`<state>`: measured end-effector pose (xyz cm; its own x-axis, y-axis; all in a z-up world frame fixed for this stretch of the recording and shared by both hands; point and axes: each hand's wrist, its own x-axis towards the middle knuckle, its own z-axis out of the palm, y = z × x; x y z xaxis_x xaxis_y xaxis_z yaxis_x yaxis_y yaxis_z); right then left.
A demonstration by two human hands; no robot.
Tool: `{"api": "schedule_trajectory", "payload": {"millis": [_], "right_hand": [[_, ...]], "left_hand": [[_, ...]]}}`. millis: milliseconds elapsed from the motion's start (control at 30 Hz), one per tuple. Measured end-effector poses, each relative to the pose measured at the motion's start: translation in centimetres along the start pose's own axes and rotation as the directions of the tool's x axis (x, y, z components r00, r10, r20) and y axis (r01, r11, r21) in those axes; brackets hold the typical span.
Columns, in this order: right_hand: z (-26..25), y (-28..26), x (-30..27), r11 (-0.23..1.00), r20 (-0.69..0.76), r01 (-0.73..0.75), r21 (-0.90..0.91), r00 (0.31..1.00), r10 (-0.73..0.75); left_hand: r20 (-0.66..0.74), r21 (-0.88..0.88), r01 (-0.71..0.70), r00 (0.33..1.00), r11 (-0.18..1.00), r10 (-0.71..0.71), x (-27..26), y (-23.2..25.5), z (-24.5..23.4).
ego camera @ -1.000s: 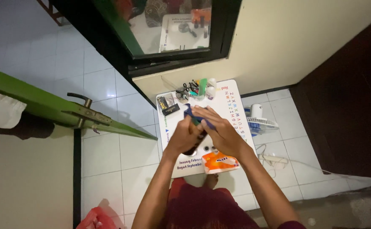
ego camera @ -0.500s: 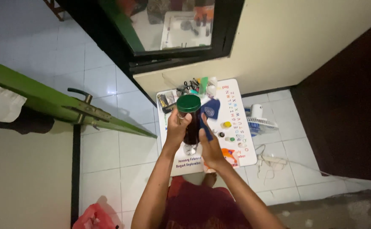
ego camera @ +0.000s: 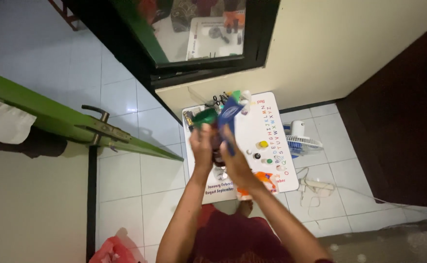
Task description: Organizing various small items including bottles, containers, and a blue cloth on a small white table.
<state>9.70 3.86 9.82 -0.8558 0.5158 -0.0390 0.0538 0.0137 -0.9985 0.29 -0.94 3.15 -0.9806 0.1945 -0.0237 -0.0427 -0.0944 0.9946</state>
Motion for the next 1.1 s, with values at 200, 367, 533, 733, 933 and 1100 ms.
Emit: {"api": "schedule_trajectory", "payload": {"millis": [200,367,533,733,933,1100], "right_hand": [[0.8,7.1,1.6,0.962,-0.039,0.242,-0.123,0.968,-0.248],[-0.4,1.8,0.4,0.972,0.165,0.168,-0.164,0.976,-0.141],[-0.9,3.4,-0.5,0.961,0.318,0.039,-0.275,0.947,0.052],[-1.7,0.1,1.2,0.989,0.136,0.061,-0.138,0.99,-0.042],[-1.3,2.7,-1.3,0.981,0.236,-0.02,-0.192,0.969,0.066],[-1.5,0.9,1.8,0.994,0.154,0.105,-0.029,0.983,-0.099]], "left_hand": [[0.138,-0.128,0.129,0.984,0.983,-0.111,-1.7,2.3,0.2],[0.121,-0.197,0.135,0.986,0.971,-0.113,0.2,-1.2,-0.7],[0.062,-0.161,0.084,0.995,0.983,-0.074,0.9,-0.3,-1.8],[0.18,-0.432,0.464,0.884,0.773,-0.431,-0.8,3.1,0.6],[0.064,-0.008,0.131,0.989,0.991,-0.13,2.2,-0.3,-2.1],[0.17,-0.099,0.369,0.921,0.924,-0.349,-2.3,4.5,0.5]]}}
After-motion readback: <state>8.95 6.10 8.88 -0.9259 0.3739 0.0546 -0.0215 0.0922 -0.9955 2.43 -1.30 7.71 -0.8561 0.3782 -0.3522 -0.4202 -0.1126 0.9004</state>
